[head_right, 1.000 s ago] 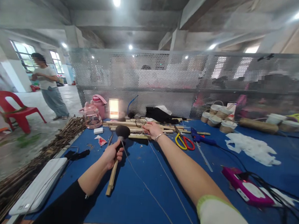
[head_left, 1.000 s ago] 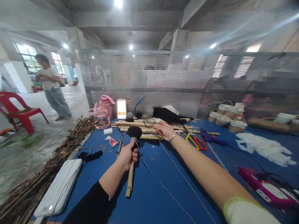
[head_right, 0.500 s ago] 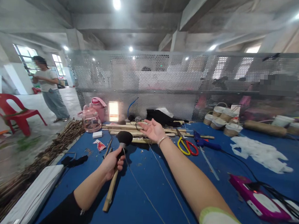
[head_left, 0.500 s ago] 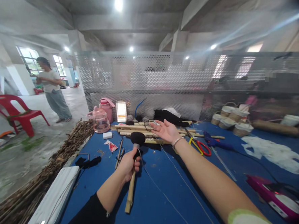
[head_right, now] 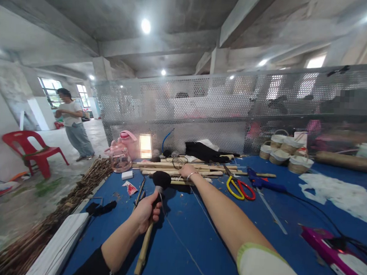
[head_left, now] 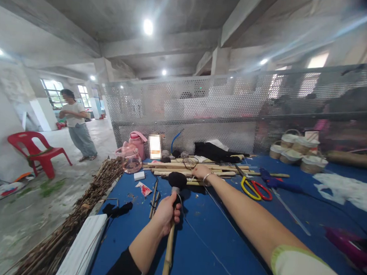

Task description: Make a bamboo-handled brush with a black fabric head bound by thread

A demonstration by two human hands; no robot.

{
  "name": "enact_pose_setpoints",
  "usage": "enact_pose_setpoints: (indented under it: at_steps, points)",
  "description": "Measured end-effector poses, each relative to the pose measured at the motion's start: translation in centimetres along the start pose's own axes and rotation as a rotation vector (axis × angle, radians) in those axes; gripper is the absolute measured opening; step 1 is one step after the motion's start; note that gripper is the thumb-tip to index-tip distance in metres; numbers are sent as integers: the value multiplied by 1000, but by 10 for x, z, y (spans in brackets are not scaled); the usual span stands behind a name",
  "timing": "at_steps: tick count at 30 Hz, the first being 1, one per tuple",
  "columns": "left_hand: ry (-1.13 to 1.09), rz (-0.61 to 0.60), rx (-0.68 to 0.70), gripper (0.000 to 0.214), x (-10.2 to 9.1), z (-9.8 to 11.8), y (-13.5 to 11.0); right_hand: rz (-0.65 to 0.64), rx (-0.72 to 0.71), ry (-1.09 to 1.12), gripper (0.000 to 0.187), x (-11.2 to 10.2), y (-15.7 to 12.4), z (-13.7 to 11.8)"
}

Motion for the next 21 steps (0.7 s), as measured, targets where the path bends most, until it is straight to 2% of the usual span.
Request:
enact_pose_setpoints:
  at_steps: [3, 6, 12, 15, 17, 19, 21]
  points:
    - [11, -2, 9, 30, 1, 0, -1, -33, -75, 92, 28, -21, 4, -31]
    - [14, -17, 16, 33, 2, 0, -1, 2, -156, 189, 24, -56, 2, -69]
    - [54, -4, 6, 36, 3, -1, -2, 138, -391, 255, 31, -132, -29, -160]
    - [70, -7, 16, 35, 3, 0, -3, 238, -525, 261, 27, -170, -64, -203]
    - [80, -1, 11, 34, 2, 0, -3, 365, -676, 178, 26, -193, -103, -231]
    - [86, 4, 7, 35, 0, 0, -3, 464, -775, 61, 27, -201, -143, -244]
    - [96, -6, 10, 35, -1, 0, -2, 451, -794, -49, 26, -191, -173, -238]
Point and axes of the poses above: each hand's wrist, its own y-axis towards the middle knuckle, its own x-axis out of the palm, z = x × y, the point moved 9 cm from there along y, towards the middle knuckle, and after that the axes turned 11 degrees about -z, right-handed, at the moved point
